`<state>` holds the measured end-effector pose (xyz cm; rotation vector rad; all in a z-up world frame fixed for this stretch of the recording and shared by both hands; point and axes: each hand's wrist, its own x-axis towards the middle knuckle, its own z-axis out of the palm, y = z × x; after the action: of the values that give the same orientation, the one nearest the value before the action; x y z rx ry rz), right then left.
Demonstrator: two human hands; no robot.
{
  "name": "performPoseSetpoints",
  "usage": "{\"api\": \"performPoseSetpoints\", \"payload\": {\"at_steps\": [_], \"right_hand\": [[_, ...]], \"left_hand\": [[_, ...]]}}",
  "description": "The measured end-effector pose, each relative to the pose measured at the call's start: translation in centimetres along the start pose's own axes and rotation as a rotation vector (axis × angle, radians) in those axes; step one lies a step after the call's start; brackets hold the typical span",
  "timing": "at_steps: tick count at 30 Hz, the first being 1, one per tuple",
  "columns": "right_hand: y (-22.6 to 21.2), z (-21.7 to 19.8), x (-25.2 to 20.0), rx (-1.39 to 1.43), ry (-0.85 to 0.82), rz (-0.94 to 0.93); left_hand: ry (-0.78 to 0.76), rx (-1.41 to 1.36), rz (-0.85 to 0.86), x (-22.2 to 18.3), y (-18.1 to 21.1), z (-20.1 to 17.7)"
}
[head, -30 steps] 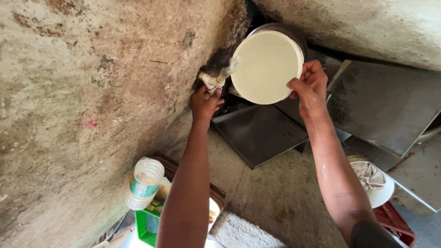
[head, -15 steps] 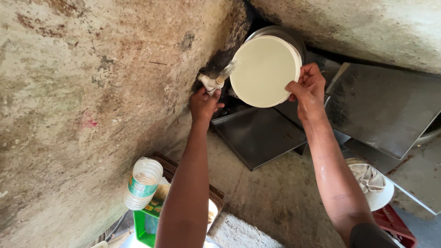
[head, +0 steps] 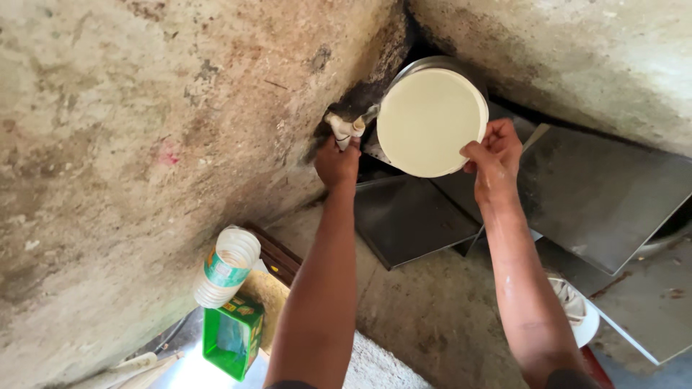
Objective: The person fills a white plastic container with water from a wall-mounted tap multiple times and carries it across a kitchen area.
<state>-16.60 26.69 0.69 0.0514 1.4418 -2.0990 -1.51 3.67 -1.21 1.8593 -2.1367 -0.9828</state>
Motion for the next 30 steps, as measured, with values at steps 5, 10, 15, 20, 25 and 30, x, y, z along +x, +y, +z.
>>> {"api": "performPoseSetpoints", "payload": {"at_steps": [5,10,15,20,25,30], "right_hand": [[-0.5,-0.8,-0.8,-0.027,0.023,0.007],[-2.6,-1.8,-3.6,0.042,0.024,0.056],[-7.4,-2.3,-8.9,0.019,0.015,0.029],[-12.9,-1.3,-16.1,-0.051,-0.008,-0.048],[-19.6,1.9,-23.7,-0.134,-0.044,-0.054],[-24.5,6.8,-31.2,-0.229,-0.216,-0.091]], "left_hand": [[0.267,0.133,-0.119,-1.9,3.6,0.9],[0.334,0.002,-0.204,-2.3,3.5,2.5],[0.152,-0.298,-0.404,-2.9,4.2,1.1],[-0.633,-0.569,-0.525,-13.3,8.8,-8.8],[-0.608,-0.656,0.083,-23.9,10.4,-23.7],[-0.578,-0.713,0.16,-29.7,7.0,-36.1]]}}
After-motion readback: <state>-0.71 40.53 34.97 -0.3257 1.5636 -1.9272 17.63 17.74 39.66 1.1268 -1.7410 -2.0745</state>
